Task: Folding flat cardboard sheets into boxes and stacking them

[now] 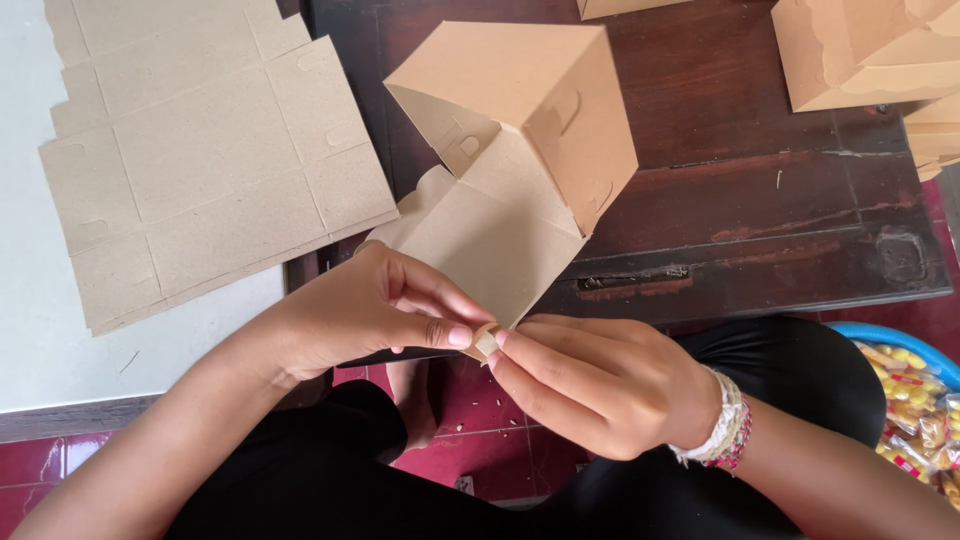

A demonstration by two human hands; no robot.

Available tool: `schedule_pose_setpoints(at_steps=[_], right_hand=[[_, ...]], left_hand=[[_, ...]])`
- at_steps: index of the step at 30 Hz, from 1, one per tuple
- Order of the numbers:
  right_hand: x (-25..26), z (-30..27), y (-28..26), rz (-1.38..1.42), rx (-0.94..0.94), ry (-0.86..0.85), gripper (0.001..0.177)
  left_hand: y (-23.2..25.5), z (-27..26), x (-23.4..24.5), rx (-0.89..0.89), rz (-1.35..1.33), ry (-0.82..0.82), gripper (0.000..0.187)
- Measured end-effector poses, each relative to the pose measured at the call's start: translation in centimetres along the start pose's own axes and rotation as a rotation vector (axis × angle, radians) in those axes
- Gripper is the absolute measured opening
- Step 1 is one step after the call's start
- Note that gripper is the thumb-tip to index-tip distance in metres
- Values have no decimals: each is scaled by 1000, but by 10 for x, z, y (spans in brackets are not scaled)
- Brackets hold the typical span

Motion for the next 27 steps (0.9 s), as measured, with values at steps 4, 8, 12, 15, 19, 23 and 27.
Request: schedule_pose_setpoints(at_steps=[4,8,12,15,19,23,27], right_hand=[[0,3,-2,-22,30,-8,10],[-4,2,1,48,-19,7,3],[-7,1,16,329,-198,56,12],[4,10,8,73,-112,86,9],[2,7,16,216,-197,69,6],[1,2,31,334,-271,72,10],[-6,-6,44,452,-387,41,14]], left_hand=[[0,0,0,48,-11,21,28],[2,1,-3,56,28,20,29],[2,1,-3,93,71,29,30],[-5,7,-2,17,26,-26,31],[-3,7,1,-136,231,-48,24],[3,3,-5,-185,127,-50,23],[4,-2,-3,-155,100,57,19]])
Point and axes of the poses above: each hand's wrist, its own z-axis towards the middle knuckle, its own x-axis out of the back of the hand, y = z × x, the point moved 8 cm from there along z, towards the middle knuckle, and after that the axes turned 15 degrees about -y, right-handed, at the moved point
